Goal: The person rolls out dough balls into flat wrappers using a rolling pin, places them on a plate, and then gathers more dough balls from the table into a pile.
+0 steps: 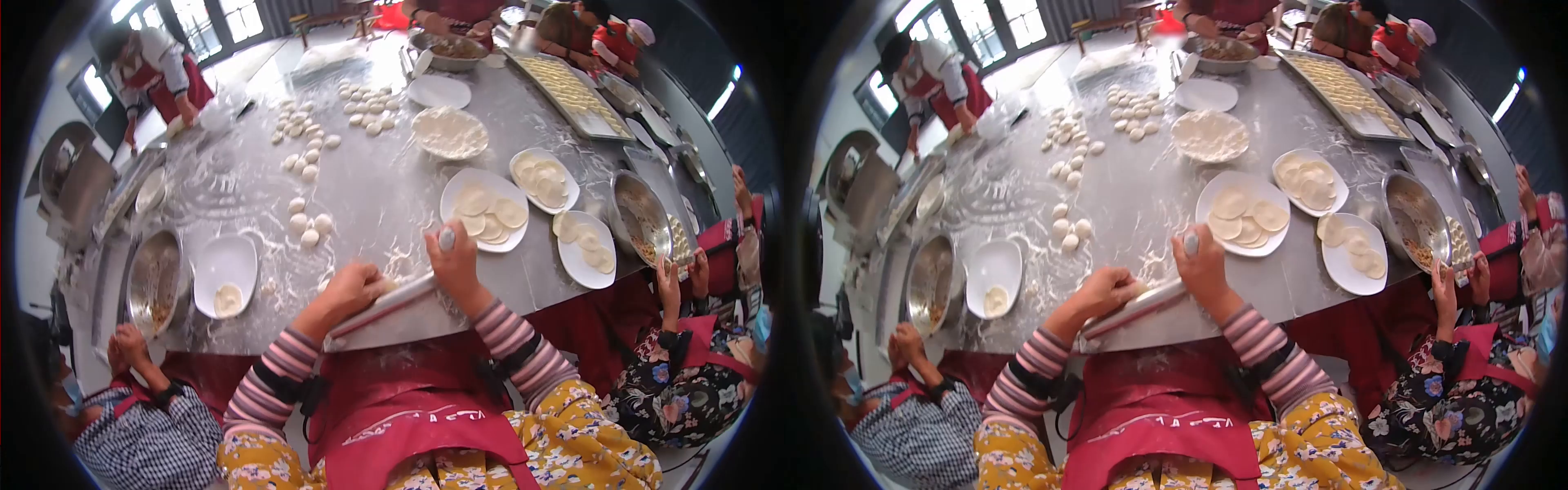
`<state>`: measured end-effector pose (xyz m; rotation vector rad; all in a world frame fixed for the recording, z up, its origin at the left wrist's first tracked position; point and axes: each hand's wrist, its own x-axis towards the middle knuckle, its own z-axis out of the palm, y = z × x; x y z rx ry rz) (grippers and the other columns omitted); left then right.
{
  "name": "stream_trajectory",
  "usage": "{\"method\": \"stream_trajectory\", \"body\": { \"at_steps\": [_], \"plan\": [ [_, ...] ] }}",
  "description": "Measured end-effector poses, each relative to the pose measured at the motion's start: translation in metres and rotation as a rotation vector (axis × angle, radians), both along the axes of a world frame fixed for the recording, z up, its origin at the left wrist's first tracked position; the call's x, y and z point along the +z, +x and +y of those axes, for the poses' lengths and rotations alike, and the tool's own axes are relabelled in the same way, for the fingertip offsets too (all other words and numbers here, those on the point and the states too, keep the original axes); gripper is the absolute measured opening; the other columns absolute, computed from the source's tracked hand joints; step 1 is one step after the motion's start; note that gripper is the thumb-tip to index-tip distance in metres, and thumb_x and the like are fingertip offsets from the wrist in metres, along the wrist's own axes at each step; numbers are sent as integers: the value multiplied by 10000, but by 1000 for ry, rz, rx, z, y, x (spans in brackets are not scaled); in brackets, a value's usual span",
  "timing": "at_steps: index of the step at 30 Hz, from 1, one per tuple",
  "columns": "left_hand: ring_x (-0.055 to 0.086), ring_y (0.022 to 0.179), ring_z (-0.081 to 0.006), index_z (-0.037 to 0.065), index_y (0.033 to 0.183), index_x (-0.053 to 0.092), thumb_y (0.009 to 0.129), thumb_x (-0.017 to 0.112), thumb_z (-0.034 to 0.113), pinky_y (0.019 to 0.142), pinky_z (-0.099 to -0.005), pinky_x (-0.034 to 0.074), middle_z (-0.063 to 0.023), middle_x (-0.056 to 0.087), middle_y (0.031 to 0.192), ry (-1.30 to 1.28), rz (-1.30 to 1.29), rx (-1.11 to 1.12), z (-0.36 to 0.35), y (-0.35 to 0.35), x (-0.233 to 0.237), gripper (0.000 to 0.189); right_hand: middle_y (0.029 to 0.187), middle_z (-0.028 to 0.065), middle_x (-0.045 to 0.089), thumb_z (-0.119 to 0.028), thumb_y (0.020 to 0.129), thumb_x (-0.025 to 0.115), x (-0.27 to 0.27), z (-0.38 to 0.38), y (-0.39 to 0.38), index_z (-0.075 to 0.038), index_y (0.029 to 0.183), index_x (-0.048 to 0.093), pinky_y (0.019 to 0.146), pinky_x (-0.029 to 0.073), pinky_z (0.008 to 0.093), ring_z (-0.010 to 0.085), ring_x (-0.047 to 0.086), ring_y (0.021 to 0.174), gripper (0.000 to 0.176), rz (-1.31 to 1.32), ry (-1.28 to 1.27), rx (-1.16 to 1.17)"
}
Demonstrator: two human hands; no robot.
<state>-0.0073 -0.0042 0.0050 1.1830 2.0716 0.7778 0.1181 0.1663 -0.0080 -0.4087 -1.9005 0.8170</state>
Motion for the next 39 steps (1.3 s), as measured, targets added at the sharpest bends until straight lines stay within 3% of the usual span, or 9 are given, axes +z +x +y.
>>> {"method": "stream_trajectory", "body": {
  "at_steps": [1, 9, 13, 18, 21, 26, 32, 34, 39],
  "plan": [
    [615, 656, -282, -9, 815, 623, 785, 617, 196, 614, -369, 466, -184, 622, 708, -7, -23, -18, -2, 2, 3, 208, 650, 140, 547, -51, 748, 696, -4, -4, 11, -47, 853, 469, 492, 432, 396, 341, 567, 562, 250, -17, 16, -5],
    [570, 706, -183, 7, 910, 562, 827, 590, 153, 638, -327, 456, -104, 596, 742, 197, -28, -168, 66, 4, -4, 170, 650, 131, 550, -73, 760, 710, 2, -31, 81, -44, 843, 506, 487, 449, 349, 302, 576, 543, 222, -4, -152, 112],
    [542, 797, -103, 19, 1004, 571, 879, 576, 132, 707, -269, 456, -28, 611, 883, 478, -495, -27, 138, 1, 33, 169, 650, 136, 551, -75, 765, 707, 3, -26, 71, -46, 832, 514, 485, 447, 351, 306, 574, 542, 207, 3, -148, 113],
    [498, 1141, -345, 6, 1153, 513, 815, 630, 212, 957, -407, 396, -221, 544, 1167, 213, 603, 164, 87, -60, 20, 413, 641, 137, 552, -81, 763, 707, 3, -25, 74, -50, 830, 514, 485, 448, 361, 330, 586, 561, 206, -15, -78, 97],
    [261, 1293, -450, 45, 1275, 413, 812, 634, 236, 1046, -487, 280, -227, 328, 1378, -264, 766, 308, 30, -58, 5, 548, 633, 134, 550, -84, 762, 708, 3, -24, 73, -52, 834, 512, 482, 448, 359, 333, 585, 557, 212, 5, -164, 155],
    [297, 1266, -460, 47, 1279, 400, 804, 624, 177, 1040, -479, 296, -250, 346, 1343, -117, 787, 239, -6, -54, -36, 541, 621, 132, 547, -91, 761, 713, 5, -21, 64, -55, 815, 510, 476, 448, 359, 326, 582, 542, 212, 17, -148, 145],
    [528, 1005, -374, 24, 1157, 510, 742, 576, 37, 865, -406, 448, -202, 548, 1077, 101, 668, -13, 11, -16, -1, 421, 612, 137, 548, -100, 763, 715, 3, -25, 68, -53, 806, 507, 469, 447, 363, 326, 582, 539, 217, -5, -139, 104],
    [561, 961, -349, 35, 1094, 551, 724, 616, 53, 802, -404, 476, -166, 585, 1022, -39, 700, 55, 15, -15, 7, 376, 613, 106, 539, -78, 761, 714, 0, -26, 68, -45, 800, 496, 466, 434, 311, 220, 561, 502, 225, 15, -107, 90],
    [614, 793, -286, 20, 926, 614, 682, 692, 97, 677, -348, 500, -134, 626, 852, 67, 555, 129, 5, -26, 10, 267, 632, 139, 555, -89, 758, 715, 3, -27, 67, -52, 815, 507, 478, 450, 366, 327, 581, 548, 219, 5, -125, 84]
  ]
}}
